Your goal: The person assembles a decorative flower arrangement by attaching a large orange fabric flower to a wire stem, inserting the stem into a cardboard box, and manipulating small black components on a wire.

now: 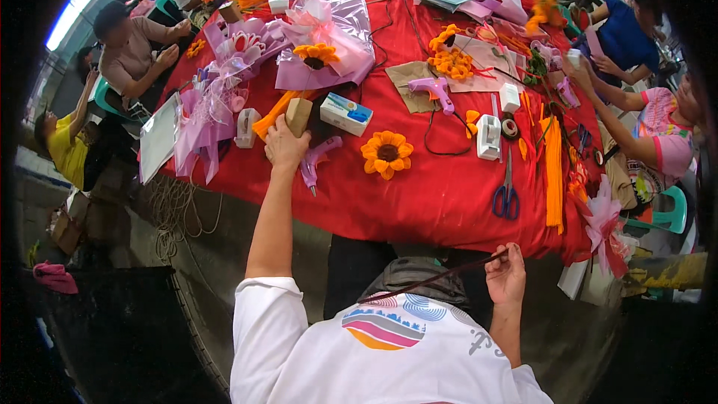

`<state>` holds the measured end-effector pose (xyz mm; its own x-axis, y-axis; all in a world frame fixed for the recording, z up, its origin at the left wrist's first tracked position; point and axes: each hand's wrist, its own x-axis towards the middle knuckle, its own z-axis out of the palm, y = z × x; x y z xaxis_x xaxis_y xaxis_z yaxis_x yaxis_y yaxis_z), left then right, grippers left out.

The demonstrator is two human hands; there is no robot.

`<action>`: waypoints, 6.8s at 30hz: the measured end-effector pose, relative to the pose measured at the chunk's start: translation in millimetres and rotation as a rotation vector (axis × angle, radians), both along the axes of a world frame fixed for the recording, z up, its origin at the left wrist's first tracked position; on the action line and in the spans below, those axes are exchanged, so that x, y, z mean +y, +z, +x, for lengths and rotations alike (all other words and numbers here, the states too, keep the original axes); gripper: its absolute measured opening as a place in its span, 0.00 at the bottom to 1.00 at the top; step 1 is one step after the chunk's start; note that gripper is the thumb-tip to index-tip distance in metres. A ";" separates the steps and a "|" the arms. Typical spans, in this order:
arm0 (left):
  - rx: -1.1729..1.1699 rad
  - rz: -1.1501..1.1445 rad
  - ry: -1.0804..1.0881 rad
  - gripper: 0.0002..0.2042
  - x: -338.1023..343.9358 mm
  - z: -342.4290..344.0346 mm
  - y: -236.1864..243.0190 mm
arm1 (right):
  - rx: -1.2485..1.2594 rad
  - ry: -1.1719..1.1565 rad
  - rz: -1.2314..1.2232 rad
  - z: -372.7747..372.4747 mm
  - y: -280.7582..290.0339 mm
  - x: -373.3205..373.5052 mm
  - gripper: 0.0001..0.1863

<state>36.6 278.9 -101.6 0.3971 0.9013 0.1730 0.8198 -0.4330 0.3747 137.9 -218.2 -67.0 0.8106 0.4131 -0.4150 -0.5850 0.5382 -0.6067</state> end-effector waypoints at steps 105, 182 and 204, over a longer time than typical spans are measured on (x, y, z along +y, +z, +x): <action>-1.401 -0.560 -1.003 0.34 -149.2 -27.9 227.6 | -1.631 0.307 -0.452 -13.5 118.0 155.3 0.28; -0.903 -0.713 -0.994 0.36 -176.2 7.1 220.5 | -1.055 0.791 0.355 53.9 140.4 198.6 0.36; -0.706 -0.504 -0.361 0.30 -48.6 -101.1 115.4 | -1.306 0.237 -0.707 49.9 80.4 106.1 0.26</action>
